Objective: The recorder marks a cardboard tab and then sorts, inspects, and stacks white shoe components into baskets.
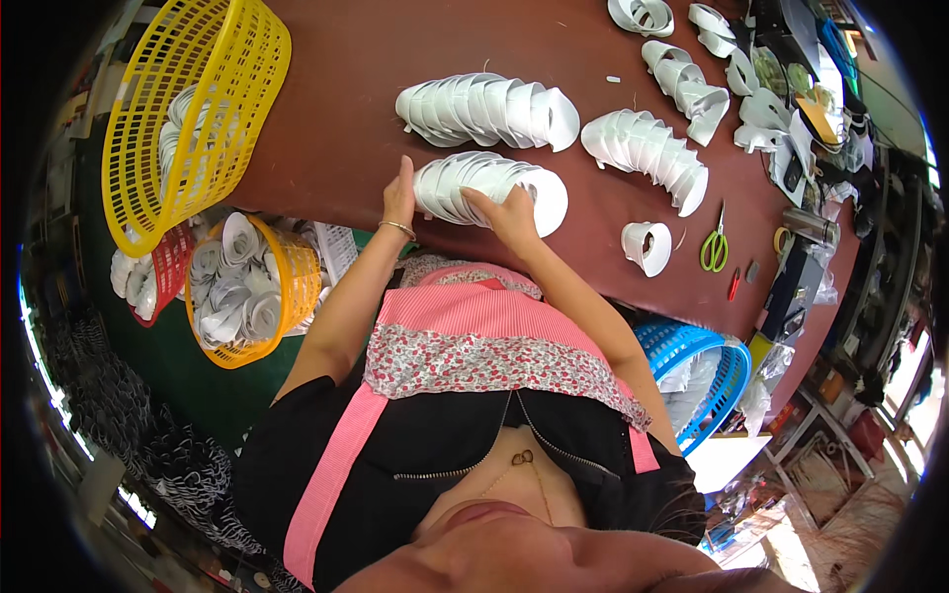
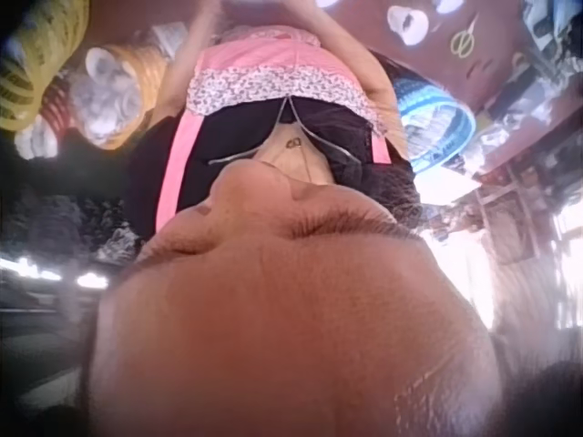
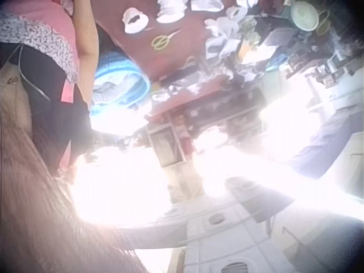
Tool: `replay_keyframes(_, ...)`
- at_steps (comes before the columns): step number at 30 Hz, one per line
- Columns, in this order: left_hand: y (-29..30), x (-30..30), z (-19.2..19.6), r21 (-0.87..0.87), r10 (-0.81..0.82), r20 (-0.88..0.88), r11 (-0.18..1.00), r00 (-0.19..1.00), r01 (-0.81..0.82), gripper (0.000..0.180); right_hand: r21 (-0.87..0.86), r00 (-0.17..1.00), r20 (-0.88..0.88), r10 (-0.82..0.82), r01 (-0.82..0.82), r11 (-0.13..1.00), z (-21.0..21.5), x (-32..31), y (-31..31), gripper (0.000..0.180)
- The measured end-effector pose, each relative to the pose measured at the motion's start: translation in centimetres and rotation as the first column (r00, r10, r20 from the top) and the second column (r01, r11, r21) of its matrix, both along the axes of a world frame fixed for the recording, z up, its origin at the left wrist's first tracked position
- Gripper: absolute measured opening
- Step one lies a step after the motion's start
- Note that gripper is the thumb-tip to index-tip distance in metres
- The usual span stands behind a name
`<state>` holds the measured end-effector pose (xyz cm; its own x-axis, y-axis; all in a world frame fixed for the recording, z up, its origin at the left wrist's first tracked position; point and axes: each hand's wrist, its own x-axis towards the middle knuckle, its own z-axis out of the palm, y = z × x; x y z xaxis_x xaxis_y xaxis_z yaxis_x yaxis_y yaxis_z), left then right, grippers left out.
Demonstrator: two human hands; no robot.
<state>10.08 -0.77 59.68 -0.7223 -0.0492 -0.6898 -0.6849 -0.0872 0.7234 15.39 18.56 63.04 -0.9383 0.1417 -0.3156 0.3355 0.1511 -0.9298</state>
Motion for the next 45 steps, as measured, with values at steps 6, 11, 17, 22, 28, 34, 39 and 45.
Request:
replay_keyframes(6, -3.6, -5.5, -4.0, -0.453, -0.314, -0.208, 0.870, 0.926, 0.193, 0.069, 0.174, 0.990, 0.140, 0.014, -0.039, 0.984, -2.6, -3.9, -2.1, 0.058)
replay_keyframes(11, -4.1, -4.6, -6.2, -0.505, -0.214, -0.216, 0.860, 0.953, 0.079, 0.065, 0.304, 0.993, 0.113, 0.039, -0.072, 0.950, -4.1, -4.6, -2.2, 0.074)
replay_keyframes(17, -5.4, -5.6, -6.7, -0.497, -0.255, -0.124, 0.852, 0.959, 0.163, 0.064, 0.154, 0.974, 0.227, 0.017, -0.054, 0.987, -2.9, -4.9, -1.9, 0.074)
replay_keyframes(22, -5.7, -5.3, -5.5, -0.658, -0.369, -0.236, 0.741, 0.899, 0.132, 0.059, 0.243, 0.969, 0.241, 0.045, -0.105, 0.964, -4.6, -4.2, -1.8, 0.074)
replay_keyframes(28, -6.6, -3.5, -3.2, -0.580, -0.462, -0.417, 0.799, 0.783, 0.162, 0.035, -0.135, 0.940, 0.284, 0.189, -0.155, 0.979, -3.1, -2.8, 0.6, 0.071)
replay_keyframes(34, -6.4, -2.6, -2.8, -0.731, -0.683, -0.509, 0.664, 0.524, 0.155, 0.038, -0.001, 0.952, 0.204, 0.229, -0.234, 0.972, -2.0, -2.0, 0.4, 0.054)
replay_keyframes(39, -4.6, -3.1, 0.9, -0.863, -0.846, -0.473, 0.501, 0.247, 0.062, 0.044, 0.056, 0.993, 0.106, 0.050, -0.056, 0.997, -2.0, -0.9, 0.5, 0.049)
replay_keyframes(45, -4.6, -3.6, 2.0, -0.922, -0.921, -0.387, 0.386, -0.040, 0.039, 0.057, -0.014, 0.993, 0.108, 0.039, -0.037, 0.999, -2.0, 1.2, 1.0, 0.045)
